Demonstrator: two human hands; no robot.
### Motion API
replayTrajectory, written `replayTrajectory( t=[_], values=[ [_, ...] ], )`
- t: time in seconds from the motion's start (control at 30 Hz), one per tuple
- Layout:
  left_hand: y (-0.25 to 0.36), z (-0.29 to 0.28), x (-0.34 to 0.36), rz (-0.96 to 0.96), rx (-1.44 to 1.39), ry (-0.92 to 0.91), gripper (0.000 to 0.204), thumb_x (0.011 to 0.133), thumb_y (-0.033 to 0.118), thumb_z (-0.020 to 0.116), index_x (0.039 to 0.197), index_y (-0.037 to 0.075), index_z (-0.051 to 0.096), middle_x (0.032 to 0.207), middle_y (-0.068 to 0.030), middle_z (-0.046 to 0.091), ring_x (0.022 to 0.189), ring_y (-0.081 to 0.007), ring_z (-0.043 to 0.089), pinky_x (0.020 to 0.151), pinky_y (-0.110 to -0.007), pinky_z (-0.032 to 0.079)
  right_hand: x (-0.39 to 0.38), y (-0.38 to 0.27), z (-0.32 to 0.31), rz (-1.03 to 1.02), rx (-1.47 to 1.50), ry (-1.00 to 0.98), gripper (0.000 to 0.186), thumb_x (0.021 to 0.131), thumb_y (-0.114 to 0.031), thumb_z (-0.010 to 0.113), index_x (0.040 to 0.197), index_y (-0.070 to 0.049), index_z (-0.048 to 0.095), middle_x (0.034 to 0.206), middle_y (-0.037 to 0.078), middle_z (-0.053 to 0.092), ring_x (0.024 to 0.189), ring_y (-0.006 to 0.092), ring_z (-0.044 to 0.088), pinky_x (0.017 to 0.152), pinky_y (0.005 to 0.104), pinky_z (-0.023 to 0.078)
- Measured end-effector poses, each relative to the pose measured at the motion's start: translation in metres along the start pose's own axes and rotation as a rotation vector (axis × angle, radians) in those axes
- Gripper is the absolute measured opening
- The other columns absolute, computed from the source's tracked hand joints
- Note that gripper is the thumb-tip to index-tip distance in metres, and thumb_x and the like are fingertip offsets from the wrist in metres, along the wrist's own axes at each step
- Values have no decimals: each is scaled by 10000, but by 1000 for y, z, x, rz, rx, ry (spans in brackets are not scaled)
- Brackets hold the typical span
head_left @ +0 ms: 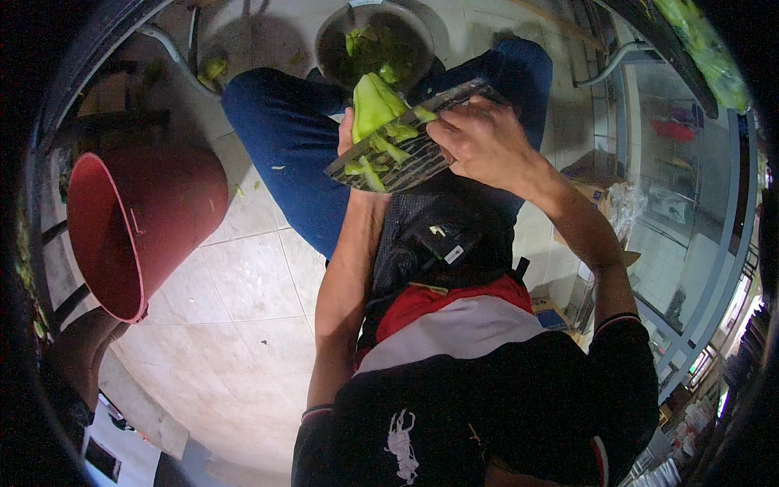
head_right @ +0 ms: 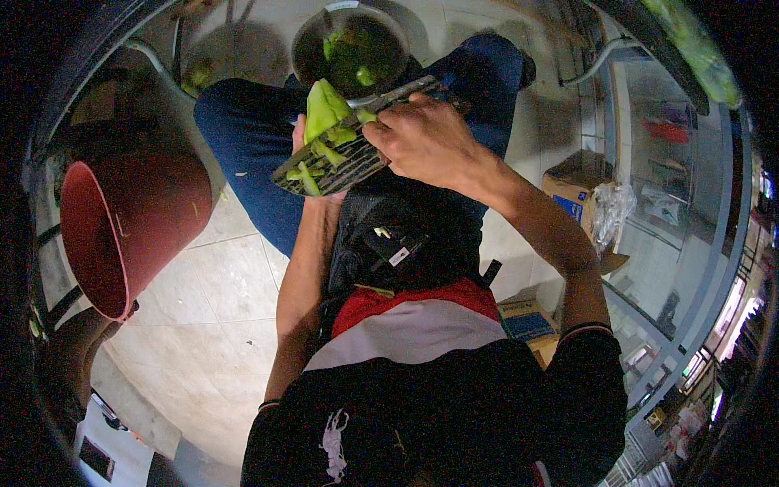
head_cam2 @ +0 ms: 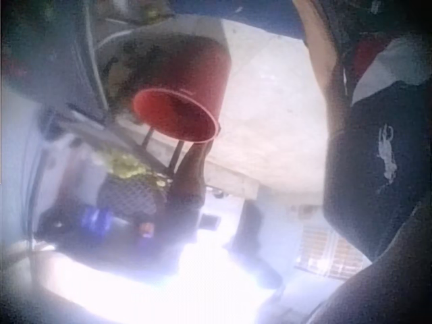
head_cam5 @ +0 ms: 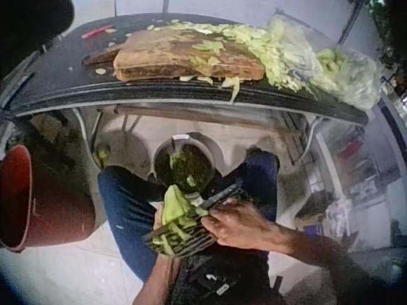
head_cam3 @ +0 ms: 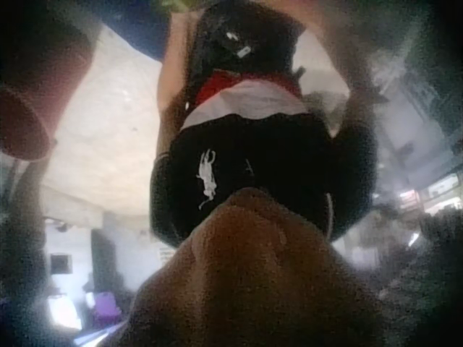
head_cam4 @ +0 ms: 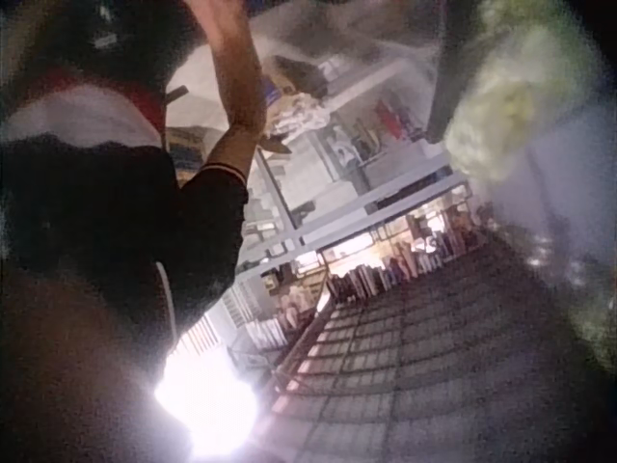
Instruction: The person shreds a chayote by hand using a metal grater over a bucket.
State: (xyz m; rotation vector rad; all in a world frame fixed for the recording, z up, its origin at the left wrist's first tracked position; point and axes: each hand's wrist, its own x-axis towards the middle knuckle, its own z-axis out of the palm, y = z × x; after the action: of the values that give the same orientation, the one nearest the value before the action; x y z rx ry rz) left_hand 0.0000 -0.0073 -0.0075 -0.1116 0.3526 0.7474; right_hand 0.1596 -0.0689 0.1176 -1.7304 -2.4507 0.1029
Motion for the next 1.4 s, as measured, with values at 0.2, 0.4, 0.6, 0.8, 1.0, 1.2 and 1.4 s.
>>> replayTrajectory(
  t=[0.2, 0.4, 0.6, 0.8, 1.0, 1.2, 1.4],
  values=[
    [1, -4, 2, 10, 7, 24, 531, 941, 520, 453, 1208, 83, 592, 1099, -119, 673, 933, -277, 672, 838, -424, 563, 0, 1, 7, 17, 38, 5, 149, 716, -153, 640, 851, -97, 611, 792, 71, 631, 715, 281, 662, 680, 399, 552],
    [-1, 15, -5, 5, -84, 120, 540, 925, 535, 460, 1225, 100, 570, 1137, -134, 639, 999, -320, 624, 811, -481, 549, 0, 23, 26, 36, -10, 59, 217, 702, -166, 662, 903, -90, 625, 820, 68, 636, 736, 295, 666, 681, 423, 555],
    [-1, 3, -4, -91, -22, -16, 578, 920, 552, 424, 1251, 91, 531, 1109, -167, 614, 889, -351, 601, 685, -470, 517, 9, 62, 30, 315, 63, 23, 217, 736, -178, 671, 935, -95, 646, 790, 125, 672, 743, 330, 676, 660, 445, 559],
    [3, -3, -2, -16, -10, -28, 559, 950, 532, 411, 1282, 102, 540, 1159, -142, 626, 982, -328, 615, 844, -474, 520, -6, 20, 2, 0, 136, 110, 260, 663, -154, 695, 910, -104, 633, 831, 57, 639, 780, 289, 651, 651, 408, 557],
    [3, -22, 10, 26, -22, -119, 515, 985, 457, 398, 1298, 72, 536, 1236, -135, 612, 1093, -300, 601, 975, -449, 479, -9, 4, 14, -1, 48, 44, 227, 649, -160, 700, 855, -115, 615, 765, 41, 593, 735, 259, 645, 640, 384, 545],
    [-2, -1, -2, 57, -30, 24, 528, 956, 499, 427, 1272, 96, 554, 1197, -132, 626, 1094, -294, 601, 951, -466, 490, 0, 18, 26, -1, 15, 105, 160, 692, -146, 664, 833, -104, 601, 749, 49, 587, 697, 258, 633, 644, 374, 540],
    [0, 6, -3, -94, -70, -35, 502, 946, 494, 396, 1213, 102, 561, 1064, -122, 633, 883, -316, 599, 669, -461, 500, 7, 64, 46, 174, -86, 79, 297, 722, -197, 660, 1003, -101, 641, 848, 105, 676, 781, 311, 676, 670, 414, 556]
  ],
)
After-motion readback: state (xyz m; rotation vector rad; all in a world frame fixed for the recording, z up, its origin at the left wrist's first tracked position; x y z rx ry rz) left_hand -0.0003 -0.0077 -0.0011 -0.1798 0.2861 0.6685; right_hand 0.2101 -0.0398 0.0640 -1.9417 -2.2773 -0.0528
